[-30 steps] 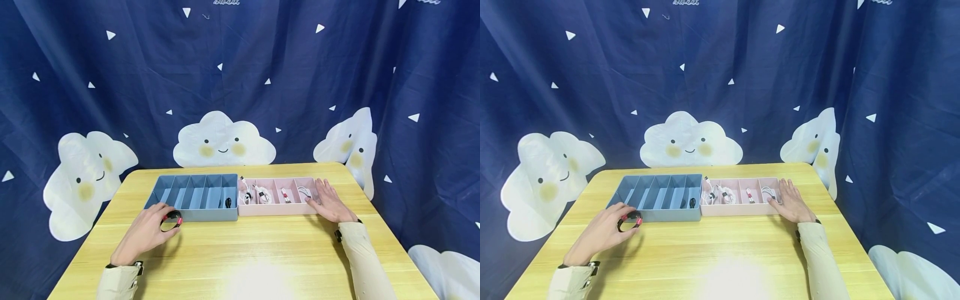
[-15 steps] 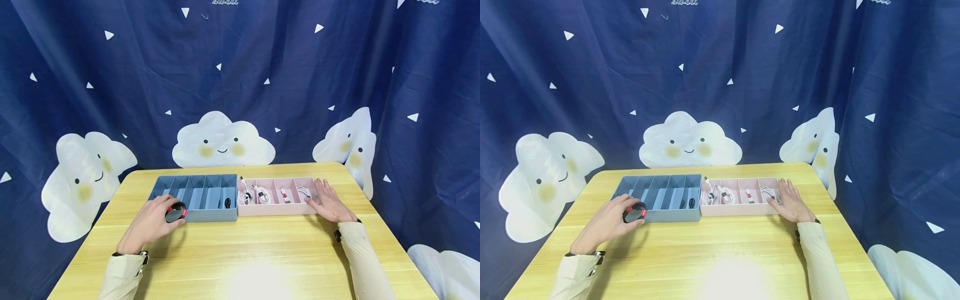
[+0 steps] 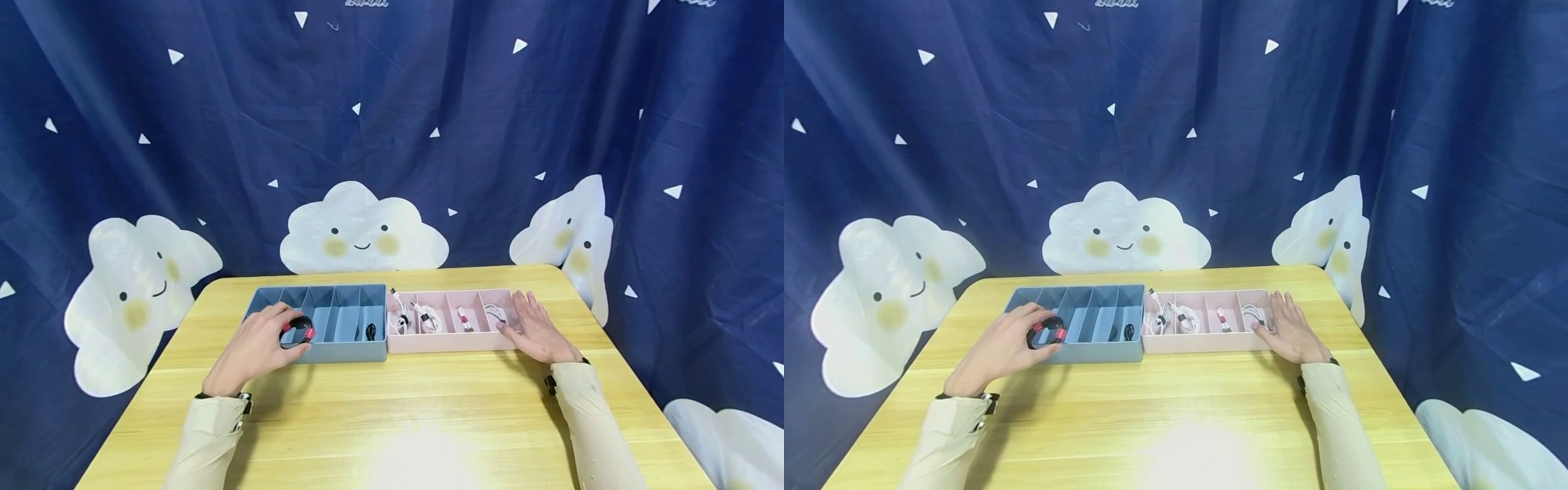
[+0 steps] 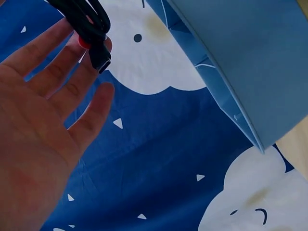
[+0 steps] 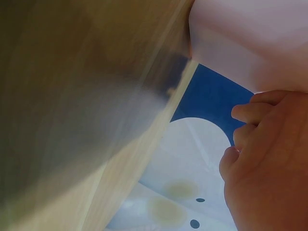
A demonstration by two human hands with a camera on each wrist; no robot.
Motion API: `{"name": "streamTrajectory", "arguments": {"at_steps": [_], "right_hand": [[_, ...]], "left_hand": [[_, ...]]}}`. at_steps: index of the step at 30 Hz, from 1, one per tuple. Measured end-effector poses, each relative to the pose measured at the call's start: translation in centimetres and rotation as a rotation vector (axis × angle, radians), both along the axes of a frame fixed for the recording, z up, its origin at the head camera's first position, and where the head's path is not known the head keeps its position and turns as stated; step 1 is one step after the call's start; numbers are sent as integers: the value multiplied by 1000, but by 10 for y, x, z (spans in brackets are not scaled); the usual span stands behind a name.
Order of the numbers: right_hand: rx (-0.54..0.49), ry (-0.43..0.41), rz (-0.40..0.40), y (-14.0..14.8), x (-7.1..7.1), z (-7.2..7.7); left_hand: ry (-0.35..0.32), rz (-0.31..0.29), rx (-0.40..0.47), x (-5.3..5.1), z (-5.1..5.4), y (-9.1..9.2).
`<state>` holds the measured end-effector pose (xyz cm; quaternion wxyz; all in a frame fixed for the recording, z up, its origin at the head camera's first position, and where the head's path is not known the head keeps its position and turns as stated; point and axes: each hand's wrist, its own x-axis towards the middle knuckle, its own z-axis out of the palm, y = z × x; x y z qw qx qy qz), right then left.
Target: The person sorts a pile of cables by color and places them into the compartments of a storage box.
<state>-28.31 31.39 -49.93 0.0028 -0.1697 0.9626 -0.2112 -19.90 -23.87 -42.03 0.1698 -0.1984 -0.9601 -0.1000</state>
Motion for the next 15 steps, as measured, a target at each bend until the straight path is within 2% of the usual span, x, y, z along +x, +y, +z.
{"name": "streamTrajectory", "arguments": {"at_steps": [9, 15], "right_hand": [[0, -12, -1, 0, -2, 0], [-8, -11, -3, -1, -1, 0]], "left_hand": [[-66, 33, -10, -9, 8, 6], [-78, 35, -9, -15, 10, 10]]}}
